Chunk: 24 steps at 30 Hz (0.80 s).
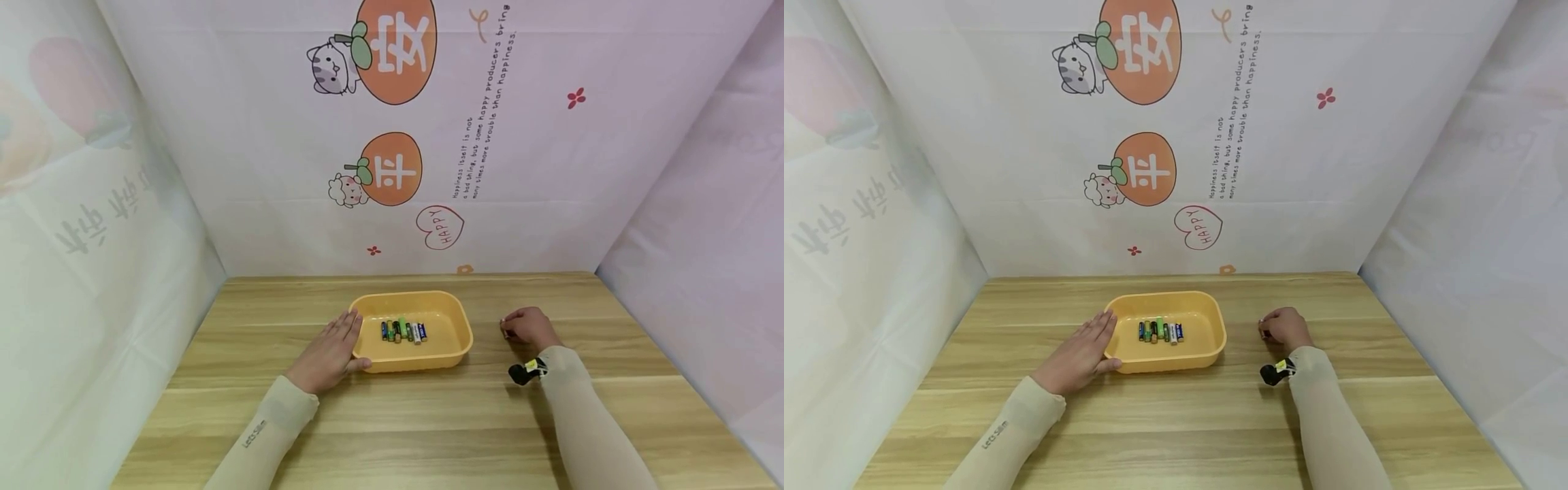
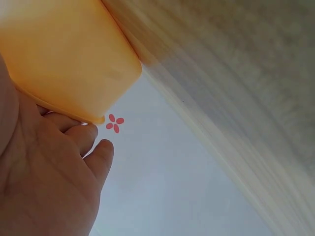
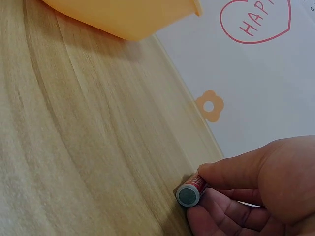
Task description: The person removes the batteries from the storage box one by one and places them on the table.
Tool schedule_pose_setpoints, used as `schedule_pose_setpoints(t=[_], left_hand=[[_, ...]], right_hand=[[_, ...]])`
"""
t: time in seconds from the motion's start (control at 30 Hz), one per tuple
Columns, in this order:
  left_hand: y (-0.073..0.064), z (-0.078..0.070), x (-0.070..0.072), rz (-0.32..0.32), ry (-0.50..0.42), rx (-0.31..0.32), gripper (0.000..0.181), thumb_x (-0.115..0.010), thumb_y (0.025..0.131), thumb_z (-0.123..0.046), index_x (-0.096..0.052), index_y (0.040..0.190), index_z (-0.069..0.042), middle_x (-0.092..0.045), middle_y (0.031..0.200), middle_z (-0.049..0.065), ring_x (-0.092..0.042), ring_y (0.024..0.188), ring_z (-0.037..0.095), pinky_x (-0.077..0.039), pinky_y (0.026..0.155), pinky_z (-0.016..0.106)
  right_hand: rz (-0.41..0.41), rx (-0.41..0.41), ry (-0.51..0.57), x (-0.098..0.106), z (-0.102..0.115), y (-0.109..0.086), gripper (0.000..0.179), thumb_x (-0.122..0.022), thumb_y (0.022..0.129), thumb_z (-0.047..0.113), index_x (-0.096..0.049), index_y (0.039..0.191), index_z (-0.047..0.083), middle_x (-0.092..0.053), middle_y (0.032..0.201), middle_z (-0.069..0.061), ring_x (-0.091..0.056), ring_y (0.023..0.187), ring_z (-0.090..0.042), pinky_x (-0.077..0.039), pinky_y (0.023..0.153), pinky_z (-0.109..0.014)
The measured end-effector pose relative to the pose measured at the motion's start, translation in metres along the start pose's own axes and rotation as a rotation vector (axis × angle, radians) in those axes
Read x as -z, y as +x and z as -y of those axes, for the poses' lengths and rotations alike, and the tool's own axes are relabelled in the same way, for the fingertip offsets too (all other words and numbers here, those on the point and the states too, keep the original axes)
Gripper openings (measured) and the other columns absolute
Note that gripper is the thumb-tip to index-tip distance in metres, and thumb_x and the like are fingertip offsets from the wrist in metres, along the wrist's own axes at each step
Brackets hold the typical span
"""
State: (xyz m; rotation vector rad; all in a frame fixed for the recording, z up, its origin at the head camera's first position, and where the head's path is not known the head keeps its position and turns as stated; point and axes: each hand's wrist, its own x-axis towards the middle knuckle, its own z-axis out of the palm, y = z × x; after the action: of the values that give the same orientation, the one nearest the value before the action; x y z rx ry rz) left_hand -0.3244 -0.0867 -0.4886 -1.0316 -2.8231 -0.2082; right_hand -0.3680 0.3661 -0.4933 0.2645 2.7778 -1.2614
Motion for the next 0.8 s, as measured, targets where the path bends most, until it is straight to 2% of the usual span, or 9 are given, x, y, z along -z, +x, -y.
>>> schedule_pose_setpoints(t=[0.17,0.33,0.53,0.8], left_hand=[[0.001,-0.002,0.0008,0.014,-0.015,0.05,0.096,-0.029,0.095,-0.071,-0.013,0.154,0.002,-0.009,0.16,0.018,-0.01,0.147,0.031,-0.012,0.116,0.041],[0.0014,-0.0045,0.0031,0.042,-0.049,0.096,0.096,-0.032,0.093,-0.072,-0.012,0.155,-0.001,-0.007,0.162,0.013,-0.007,0.147,0.027,-0.01,0.116,0.038],[0.0016,-0.0058,0.004,0.049,-0.066,0.107,0.093,-0.038,0.095,-0.067,-0.011,0.155,-0.001,-0.005,0.162,0.012,-0.005,0.148,0.026,-0.009,0.116,0.037],[0.0013,-0.005,0.0031,0.058,-0.044,0.108,0.099,-0.025,0.092,-0.076,-0.009,0.155,-0.001,-0.004,0.161,0.012,-0.003,0.147,0.024,-0.01,0.116,0.036]], right_hand=[[-0.012,-0.006,0.005,-0.0009,0.0024,-0.0014,0.022,-0.065,0.09,0.011,-0.068,0.101,-0.008,-0.068,0.085,-0.01,-0.062,0.069,-0.014,-0.052,0.062,-0.029],[-0.01,-0.019,0.026,-0.0003,0.0031,-0.0024,0.025,-0.065,0.09,0.011,-0.068,0.104,-0.009,-0.069,0.089,-0.012,-0.063,0.071,-0.015,-0.054,0.063,-0.029],[-0.019,-0.02,0.028,0.0013,0.0041,-0.0032,0.027,-0.064,0.091,0.013,-0.068,0.106,-0.009,-0.069,0.091,-0.012,-0.064,0.072,-0.016,-0.054,0.064,-0.03],[0.005,0.001,0.031,0.0017,0.0021,-0.0026,0.028,-0.063,0.092,0.014,-0.068,0.106,-0.01,-0.069,0.09,-0.013,-0.064,0.073,-0.015,-0.055,0.064,-0.029]])
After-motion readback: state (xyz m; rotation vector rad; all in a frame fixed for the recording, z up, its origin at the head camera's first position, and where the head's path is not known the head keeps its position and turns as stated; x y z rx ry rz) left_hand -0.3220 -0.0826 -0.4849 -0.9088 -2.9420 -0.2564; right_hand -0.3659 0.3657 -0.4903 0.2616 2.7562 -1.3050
